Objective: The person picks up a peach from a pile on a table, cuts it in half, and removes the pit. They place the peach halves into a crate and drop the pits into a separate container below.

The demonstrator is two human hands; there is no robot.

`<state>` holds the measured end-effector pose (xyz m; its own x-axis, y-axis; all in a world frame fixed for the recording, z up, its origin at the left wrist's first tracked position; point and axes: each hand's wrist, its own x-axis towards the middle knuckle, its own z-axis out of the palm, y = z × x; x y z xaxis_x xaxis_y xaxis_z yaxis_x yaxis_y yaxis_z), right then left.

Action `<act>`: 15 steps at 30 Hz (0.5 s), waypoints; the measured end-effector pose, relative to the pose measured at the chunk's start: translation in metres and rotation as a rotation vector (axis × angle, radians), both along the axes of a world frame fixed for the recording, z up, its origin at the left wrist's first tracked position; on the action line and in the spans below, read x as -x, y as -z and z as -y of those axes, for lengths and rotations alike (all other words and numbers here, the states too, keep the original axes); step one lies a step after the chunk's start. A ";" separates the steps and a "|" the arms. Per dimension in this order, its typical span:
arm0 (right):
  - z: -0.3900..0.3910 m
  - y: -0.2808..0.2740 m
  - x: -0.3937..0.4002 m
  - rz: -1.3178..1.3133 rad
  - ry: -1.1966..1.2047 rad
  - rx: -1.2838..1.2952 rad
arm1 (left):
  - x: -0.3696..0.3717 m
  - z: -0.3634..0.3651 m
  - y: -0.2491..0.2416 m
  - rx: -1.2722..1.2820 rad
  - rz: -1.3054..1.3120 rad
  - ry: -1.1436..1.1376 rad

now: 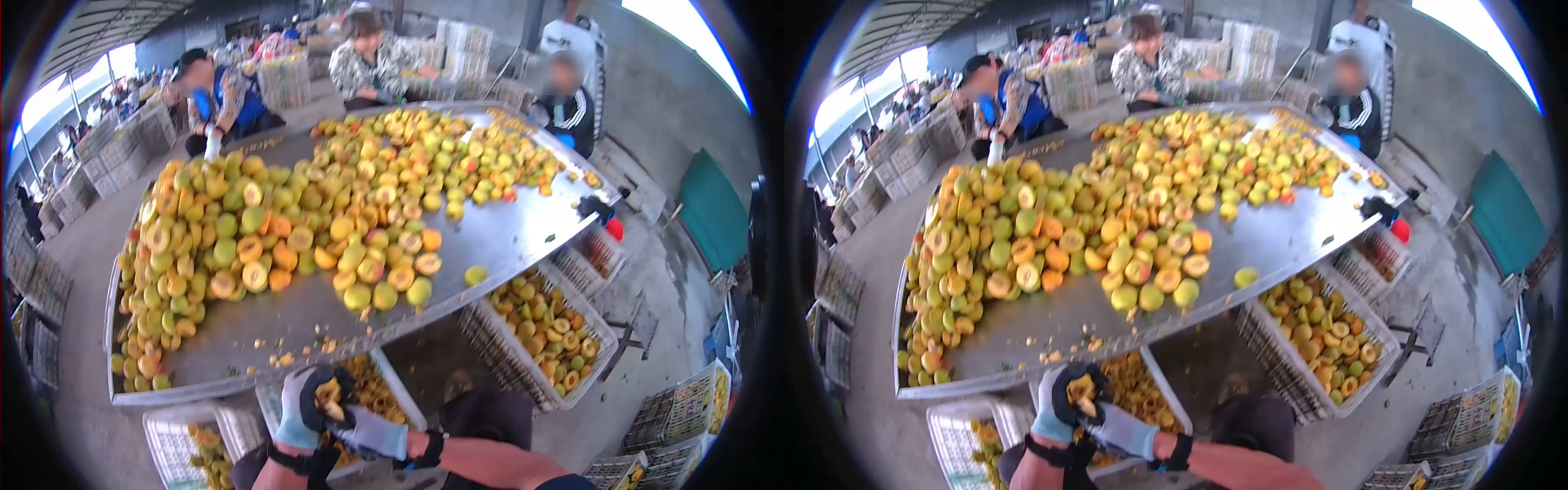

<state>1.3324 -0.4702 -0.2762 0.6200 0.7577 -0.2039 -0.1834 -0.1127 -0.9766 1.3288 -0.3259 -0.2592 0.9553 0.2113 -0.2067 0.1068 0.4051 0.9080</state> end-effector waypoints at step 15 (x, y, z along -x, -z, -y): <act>0.008 0.008 -0.007 0.719 -0.002 0.572 | -0.013 -0.028 0.063 -0.776 -0.015 -0.422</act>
<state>1.3390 -0.4778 -0.2841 0.7416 0.6612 -0.1138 0.4473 -0.6137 -0.6506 1.3422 -0.2984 -0.3220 0.7641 0.6318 0.1301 0.1015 -0.3170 0.9430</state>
